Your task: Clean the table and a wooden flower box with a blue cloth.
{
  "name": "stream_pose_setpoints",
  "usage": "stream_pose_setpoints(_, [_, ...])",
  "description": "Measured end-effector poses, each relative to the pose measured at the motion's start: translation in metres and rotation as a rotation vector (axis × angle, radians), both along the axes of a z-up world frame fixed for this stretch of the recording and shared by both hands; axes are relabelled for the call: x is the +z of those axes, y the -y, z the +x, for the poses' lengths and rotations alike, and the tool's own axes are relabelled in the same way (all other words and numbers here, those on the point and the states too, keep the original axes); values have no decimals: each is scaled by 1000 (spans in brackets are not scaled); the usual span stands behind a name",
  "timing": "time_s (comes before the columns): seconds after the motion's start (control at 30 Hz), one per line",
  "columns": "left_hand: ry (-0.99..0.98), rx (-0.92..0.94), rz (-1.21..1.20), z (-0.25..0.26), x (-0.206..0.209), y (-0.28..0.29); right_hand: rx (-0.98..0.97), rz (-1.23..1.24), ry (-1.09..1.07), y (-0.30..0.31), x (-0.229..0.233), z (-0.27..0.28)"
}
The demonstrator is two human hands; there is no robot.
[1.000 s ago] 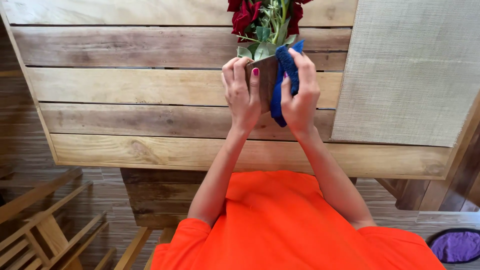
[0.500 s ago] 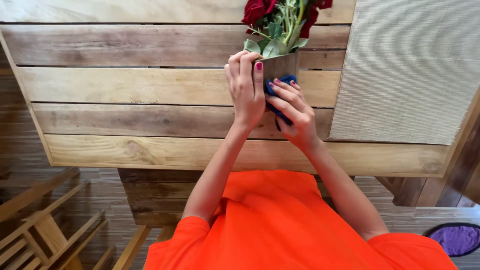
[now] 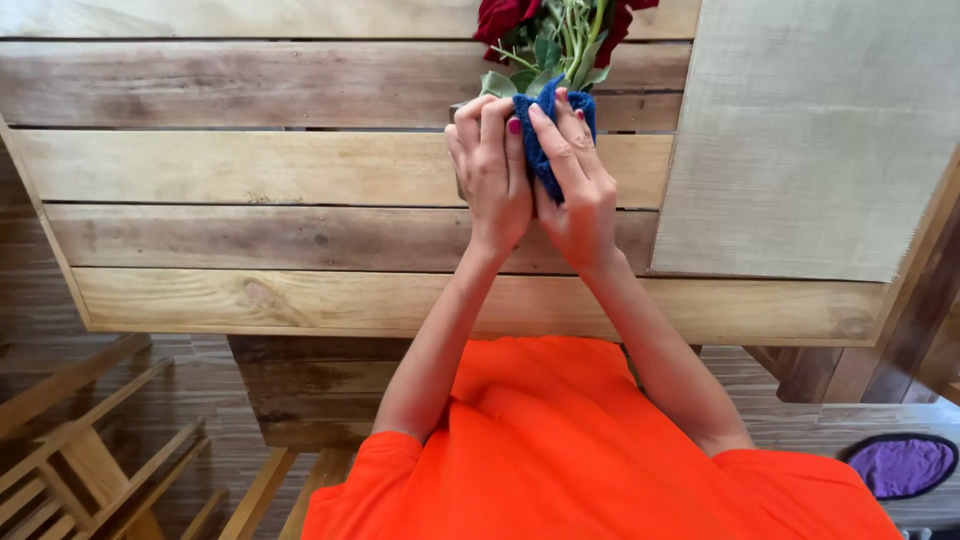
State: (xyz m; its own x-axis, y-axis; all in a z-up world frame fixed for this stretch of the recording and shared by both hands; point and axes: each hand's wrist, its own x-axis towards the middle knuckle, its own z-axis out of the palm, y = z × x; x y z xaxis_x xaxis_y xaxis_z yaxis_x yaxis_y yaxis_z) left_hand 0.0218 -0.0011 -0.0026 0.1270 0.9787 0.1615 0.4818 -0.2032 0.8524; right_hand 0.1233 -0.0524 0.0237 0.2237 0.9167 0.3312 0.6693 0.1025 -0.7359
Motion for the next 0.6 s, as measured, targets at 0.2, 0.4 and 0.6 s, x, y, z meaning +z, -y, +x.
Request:
stream_pose_setpoints(0.2, [76, 17, 11, -6, -8, -12, 133, -20, 1, 24, -3, -2])
stream_pose_setpoints(0.4, [-20, -69, 57, -21, 4, -24, 292, -55, -24, 54, 1, 3])
stream_pose_setpoints(0.6, [-171, -93, 93, -16, 12, -20, -6, -44, -76, 56, -2, 16])
